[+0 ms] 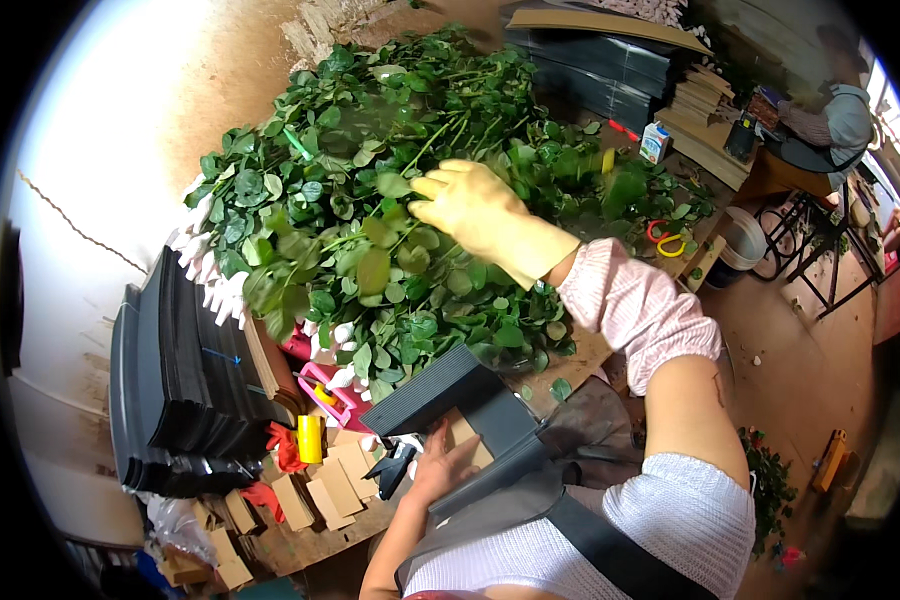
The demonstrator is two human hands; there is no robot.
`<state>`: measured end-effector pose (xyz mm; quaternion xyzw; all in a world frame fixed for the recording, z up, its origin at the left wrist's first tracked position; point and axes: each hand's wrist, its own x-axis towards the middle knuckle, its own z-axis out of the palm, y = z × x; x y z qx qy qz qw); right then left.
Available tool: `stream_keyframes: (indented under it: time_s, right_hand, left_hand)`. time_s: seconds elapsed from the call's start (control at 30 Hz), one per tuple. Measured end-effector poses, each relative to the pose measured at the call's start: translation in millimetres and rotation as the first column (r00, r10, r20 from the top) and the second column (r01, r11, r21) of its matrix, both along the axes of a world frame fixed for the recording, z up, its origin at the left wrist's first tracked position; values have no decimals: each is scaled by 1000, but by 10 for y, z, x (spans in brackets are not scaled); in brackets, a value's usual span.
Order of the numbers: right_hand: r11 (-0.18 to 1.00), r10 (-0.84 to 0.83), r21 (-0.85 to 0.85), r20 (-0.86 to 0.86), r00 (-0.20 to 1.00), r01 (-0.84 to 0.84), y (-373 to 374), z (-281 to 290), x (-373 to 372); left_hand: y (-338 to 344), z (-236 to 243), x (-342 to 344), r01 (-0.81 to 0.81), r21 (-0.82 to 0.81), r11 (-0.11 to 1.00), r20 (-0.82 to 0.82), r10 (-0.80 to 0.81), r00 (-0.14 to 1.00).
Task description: The person arranges white flowers and green leaves into a black rectangular container. They use a stapler to secure the arrangement and handle various floral materials on a cluttered table.
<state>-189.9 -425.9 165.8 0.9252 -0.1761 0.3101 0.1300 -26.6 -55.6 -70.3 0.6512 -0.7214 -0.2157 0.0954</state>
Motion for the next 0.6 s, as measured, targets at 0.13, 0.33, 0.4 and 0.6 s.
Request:
stream_keyframes:
  time_s: [0.13, 0.33, 0.4, 0.6]
  right_hand:
    - [997, 81, -13, 320, 944, -82, 162, 161, -518]
    - [652, 228, 758, -238, 944, 34, 965, 48, -1367]
    - [605, 273, 782, -383, 883, 152, 1090, -181, -1687]
    - [563, 373, 444, -889, 264, 697, 1065, -839, -1585]
  left_hand:
    - [24, 12, 30, 1, -63, 998, -17, -2, 1000]
    - [79, 219, -10, -226, 33, 974, -289, 226, 930]
    - [114, -43, 162, 43, -199, 979, 29, -38, 999]
    - [44, 103, 39, -224, -49, 973, -370, 191, 909]
